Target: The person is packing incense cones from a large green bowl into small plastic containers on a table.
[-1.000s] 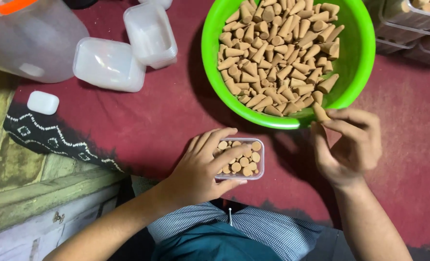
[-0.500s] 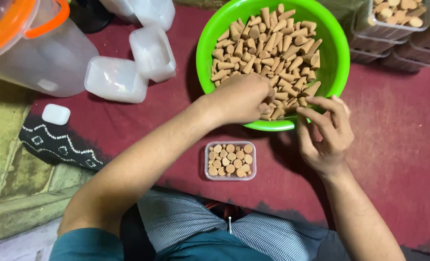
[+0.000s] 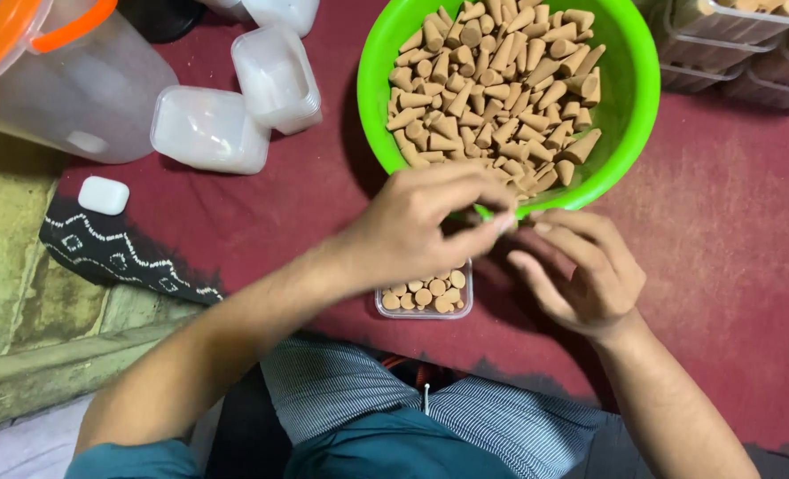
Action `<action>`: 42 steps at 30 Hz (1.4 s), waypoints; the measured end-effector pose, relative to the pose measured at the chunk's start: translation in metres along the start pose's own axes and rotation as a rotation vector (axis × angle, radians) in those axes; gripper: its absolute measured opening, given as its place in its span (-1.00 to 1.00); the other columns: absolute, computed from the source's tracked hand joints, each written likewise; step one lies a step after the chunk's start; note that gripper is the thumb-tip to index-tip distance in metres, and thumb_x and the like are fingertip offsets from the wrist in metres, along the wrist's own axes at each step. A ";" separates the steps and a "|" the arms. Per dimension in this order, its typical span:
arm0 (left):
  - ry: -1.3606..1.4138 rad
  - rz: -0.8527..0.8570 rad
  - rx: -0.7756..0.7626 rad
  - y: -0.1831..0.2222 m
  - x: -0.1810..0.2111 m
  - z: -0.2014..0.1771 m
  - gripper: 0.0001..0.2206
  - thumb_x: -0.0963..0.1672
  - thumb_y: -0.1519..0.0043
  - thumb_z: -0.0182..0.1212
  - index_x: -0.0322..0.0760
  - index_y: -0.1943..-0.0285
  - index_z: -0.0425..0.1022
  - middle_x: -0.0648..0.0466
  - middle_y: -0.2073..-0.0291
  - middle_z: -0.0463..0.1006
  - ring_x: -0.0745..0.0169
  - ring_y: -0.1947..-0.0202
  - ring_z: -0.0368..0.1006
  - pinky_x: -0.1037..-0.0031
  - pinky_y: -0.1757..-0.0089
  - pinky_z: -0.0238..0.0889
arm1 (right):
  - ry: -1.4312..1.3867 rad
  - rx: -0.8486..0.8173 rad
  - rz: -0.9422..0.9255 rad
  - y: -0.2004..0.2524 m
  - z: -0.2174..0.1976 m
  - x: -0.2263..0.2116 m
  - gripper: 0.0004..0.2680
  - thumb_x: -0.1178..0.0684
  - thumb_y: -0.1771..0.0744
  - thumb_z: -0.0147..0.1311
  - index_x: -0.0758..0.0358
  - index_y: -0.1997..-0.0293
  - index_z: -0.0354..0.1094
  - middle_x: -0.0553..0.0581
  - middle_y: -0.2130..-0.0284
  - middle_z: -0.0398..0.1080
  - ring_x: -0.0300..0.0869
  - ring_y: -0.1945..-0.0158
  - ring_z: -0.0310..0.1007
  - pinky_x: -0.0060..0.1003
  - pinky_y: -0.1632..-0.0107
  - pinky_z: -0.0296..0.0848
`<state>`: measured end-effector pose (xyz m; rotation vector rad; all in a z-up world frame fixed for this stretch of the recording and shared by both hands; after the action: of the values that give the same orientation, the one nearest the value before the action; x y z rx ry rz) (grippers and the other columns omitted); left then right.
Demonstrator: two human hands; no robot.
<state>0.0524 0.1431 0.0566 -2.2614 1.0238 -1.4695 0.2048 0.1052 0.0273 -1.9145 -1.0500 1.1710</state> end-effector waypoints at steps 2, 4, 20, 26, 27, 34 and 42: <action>0.057 -0.077 0.017 0.017 0.013 -0.009 -0.89 -0.21 -0.26 0.29 -0.29 0.06 0.57 -0.04 0.19 0.64 -0.05 0.14 0.64 0.27 0.14 0.56 | -0.059 -0.027 0.021 0.001 0.007 -0.009 -0.80 0.25 -0.27 0.33 0.54 0.07 0.48 0.44 0.19 0.52 0.20 0.21 0.59 0.01 0.12 0.57; 0.114 -0.150 0.037 0.033 0.018 -0.014 -0.89 -0.21 -0.25 0.31 -0.28 0.07 0.59 -0.01 0.19 0.66 0.01 0.15 0.66 0.32 0.16 0.58 | -0.115 -0.056 0.037 -0.001 0.015 -0.017 -0.81 0.28 -0.25 0.35 0.50 0.11 0.49 0.42 0.20 0.53 0.18 0.22 0.60 0.00 0.14 0.60; -0.473 -0.042 0.081 0.118 0.029 -0.025 -0.64 -0.06 -0.17 0.41 -0.29 -0.08 0.55 -0.07 0.04 0.56 -0.13 0.03 0.52 0.10 0.05 0.42 | -0.278 -0.082 0.182 0.006 0.030 0.001 -0.91 0.32 -0.26 0.26 0.50 0.22 0.54 0.43 0.28 0.48 0.06 0.27 0.57 -0.11 0.19 0.56; -0.751 0.092 0.073 0.139 0.029 -0.005 -0.68 -0.02 -0.31 0.26 -0.28 -0.12 0.57 -0.10 -0.01 0.53 -0.08 -0.02 0.49 0.14 -0.02 0.38 | -0.255 -0.190 0.153 0.000 0.051 -0.026 -0.89 0.30 -0.24 0.26 0.45 0.21 0.56 0.38 0.31 0.54 0.13 0.33 0.60 -0.07 0.26 0.59; -0.765 0.128 0.096 0.139 0.031 -0.004 -0.75 -0.07 -0.33 0.25 -0.29 -0.06 0.60 -0.09 0.01 0.55 -0.06 -0.01 0.50 0.17 -0.01 0.41 | -0.262 -0.206 0.145 0.001 0.054 -0.030 -0.88 0.30 -0.24 0.26 0.46 0.21 0.54 0.37 0.32 0.55 0.13 0.35 0.61 -0.09 0.27 0.60; -0.673 0.188 0.150 0.150 0.022 0.001 -0.82 -0.13 -0.36 0.18 -0.36 0.04 0.62 -0.13 0.08 0.55 -0.10 0.04 0.54 0.24 0.06 0.50 | -0.229 -0.209 0.064 -0.010 0.066 -0.043 -0.90 0.34 -0.26 0.20 0.47 0.22 0.56 0.40 0.28 0.55 0.16 0.37 0.59 -0.08 0.32 0.59; -0.637 0.234 0.249 0.147 0.031 -0.008 -0.82 -0.16 -0.37 0.14 -0.39 0.16 0.62 -0.16 0.14 0.57 -0.11 0.10 0.57 0.26 0.11 0.52 | -0.150 -0.314 -0.027 -0.035 0.078 -0.067 -0.94 0.36 -0.29 0.14 0.47 0.27 0.53 0.39 0.31 0.52 0.18 0.41 0.55 -0.01 0.37 0.58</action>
<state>-0.0084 0.0179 0.0002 -2.1144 0.8085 -0.6596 0.1046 0.0727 0.0527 -2.0641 -1.4056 1.2064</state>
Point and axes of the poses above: each hand's wrist, its own y-axis away from the middle knuckle, its own z-axis out of the palm, x = y × z, the point moved 10 cm from there along -y, towards the middle knuckle
